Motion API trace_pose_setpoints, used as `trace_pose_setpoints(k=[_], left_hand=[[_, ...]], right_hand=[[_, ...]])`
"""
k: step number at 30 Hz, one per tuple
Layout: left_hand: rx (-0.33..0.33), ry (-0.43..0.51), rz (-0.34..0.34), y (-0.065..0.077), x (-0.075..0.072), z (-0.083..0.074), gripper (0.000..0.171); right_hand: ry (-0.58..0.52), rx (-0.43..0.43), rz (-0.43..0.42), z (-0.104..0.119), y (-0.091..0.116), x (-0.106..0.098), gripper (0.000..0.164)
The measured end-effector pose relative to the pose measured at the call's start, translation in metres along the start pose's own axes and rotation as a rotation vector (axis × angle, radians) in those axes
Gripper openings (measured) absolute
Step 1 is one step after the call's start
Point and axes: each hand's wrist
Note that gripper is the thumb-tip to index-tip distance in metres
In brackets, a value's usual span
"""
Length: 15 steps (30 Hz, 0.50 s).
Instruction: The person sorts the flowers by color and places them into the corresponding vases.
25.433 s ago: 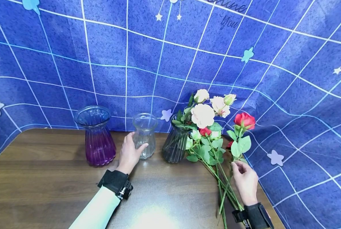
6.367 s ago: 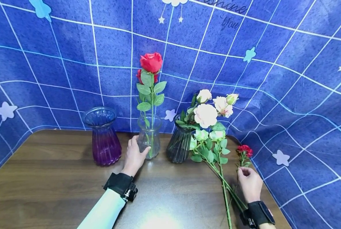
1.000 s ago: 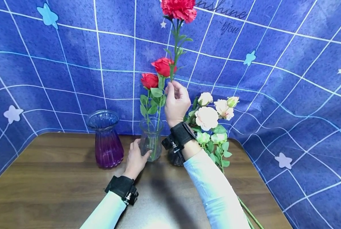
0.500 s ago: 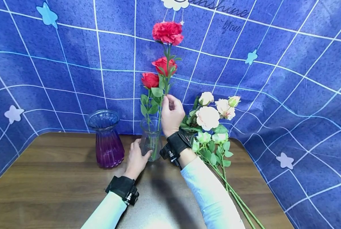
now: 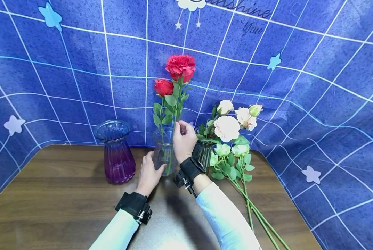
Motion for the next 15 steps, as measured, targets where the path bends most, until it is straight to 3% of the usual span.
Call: trace_pose_setpoints(k=[15], left_hand=[[0.014, 0.007, 0.002, 0.002, -0.001, -0.002, 0.065]], right_hand=[[0.093, 0.057, 0.124, -0.013, 0.007, -0.005, 0.016]])
Point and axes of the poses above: each hand's wrist, its own y-axis away from the middle knuckle, its own x-axis out of the palm, z = x × y, and after that the axes turned 8 degrees about y, right-handed
